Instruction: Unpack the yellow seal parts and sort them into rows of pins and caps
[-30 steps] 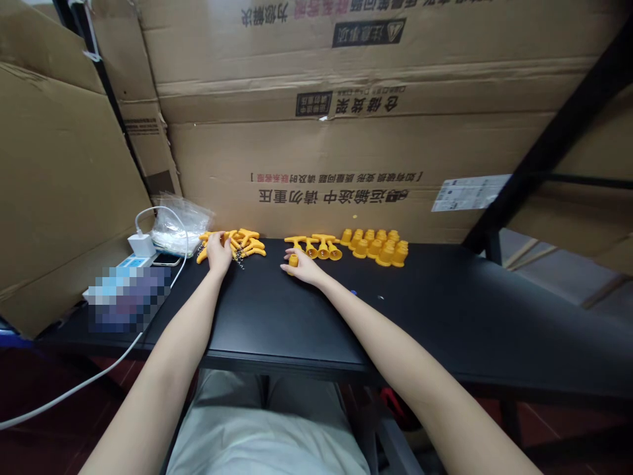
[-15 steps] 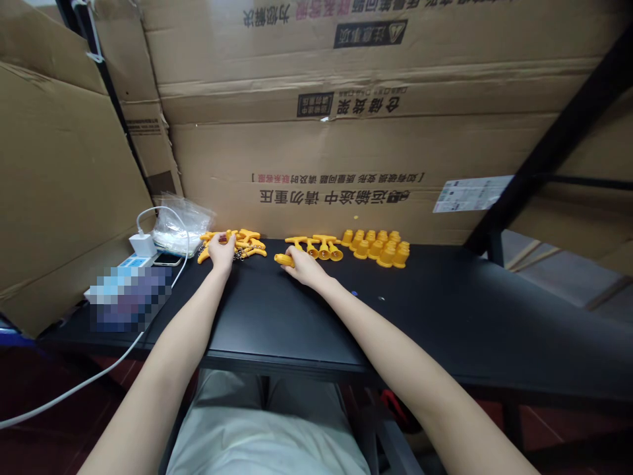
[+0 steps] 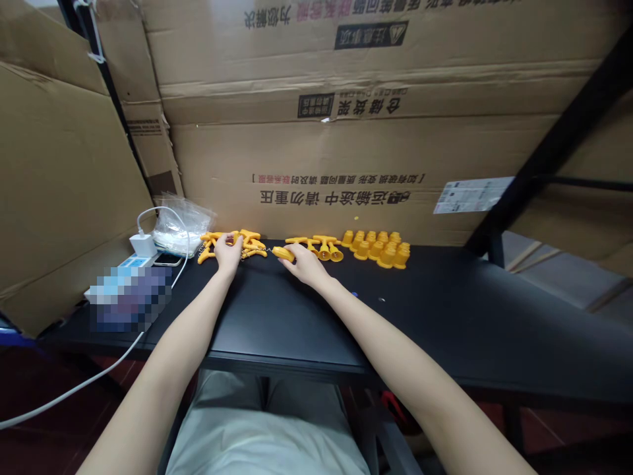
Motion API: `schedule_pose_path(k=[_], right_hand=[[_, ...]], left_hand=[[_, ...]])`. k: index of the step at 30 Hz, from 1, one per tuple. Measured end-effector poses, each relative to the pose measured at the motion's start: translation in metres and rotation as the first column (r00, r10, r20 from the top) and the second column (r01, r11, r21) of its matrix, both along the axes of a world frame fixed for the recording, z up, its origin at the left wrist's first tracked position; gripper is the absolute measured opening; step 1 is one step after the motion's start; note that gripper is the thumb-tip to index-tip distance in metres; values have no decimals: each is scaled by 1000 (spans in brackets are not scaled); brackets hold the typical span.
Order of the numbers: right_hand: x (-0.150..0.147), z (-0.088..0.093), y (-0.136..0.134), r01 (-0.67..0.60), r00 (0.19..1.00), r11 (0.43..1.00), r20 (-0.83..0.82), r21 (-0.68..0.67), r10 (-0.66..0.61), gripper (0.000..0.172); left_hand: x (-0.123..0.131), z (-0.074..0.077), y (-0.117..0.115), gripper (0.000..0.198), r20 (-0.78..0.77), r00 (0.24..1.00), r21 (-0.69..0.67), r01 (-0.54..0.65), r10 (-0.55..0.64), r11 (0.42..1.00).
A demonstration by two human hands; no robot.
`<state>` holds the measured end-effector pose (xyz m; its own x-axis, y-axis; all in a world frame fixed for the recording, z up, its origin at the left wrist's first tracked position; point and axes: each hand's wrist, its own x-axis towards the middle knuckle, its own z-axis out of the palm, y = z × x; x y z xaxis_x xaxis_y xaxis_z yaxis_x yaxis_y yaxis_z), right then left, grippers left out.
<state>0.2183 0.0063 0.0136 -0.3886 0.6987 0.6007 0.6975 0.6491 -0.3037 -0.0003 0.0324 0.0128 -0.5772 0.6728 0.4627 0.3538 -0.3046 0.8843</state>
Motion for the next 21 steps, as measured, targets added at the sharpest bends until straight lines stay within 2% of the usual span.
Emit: schedule_pose_path(k=[7,15,18,21], right_hand=[[-1,2,-3,-8,1000,1000,5,8,8,19],[10,-2,6,12,1000,1000,-13,7,-12,27],[15,-4,11,13,1000,1000,-22,-1,-13,28],[20,-5,15,24,999,1000,-38,2,-24,29]], left_hand=[[6,-1,-2,16,-33,999,-3,31,-31,1000],[21,-3,-5,29,-165,938,-22,305,-304,952],[21,-5,-8,45,-252,881,-79,393,-400,916],[20,-9,-9,66,-381,820,-136,407,-427,903]])
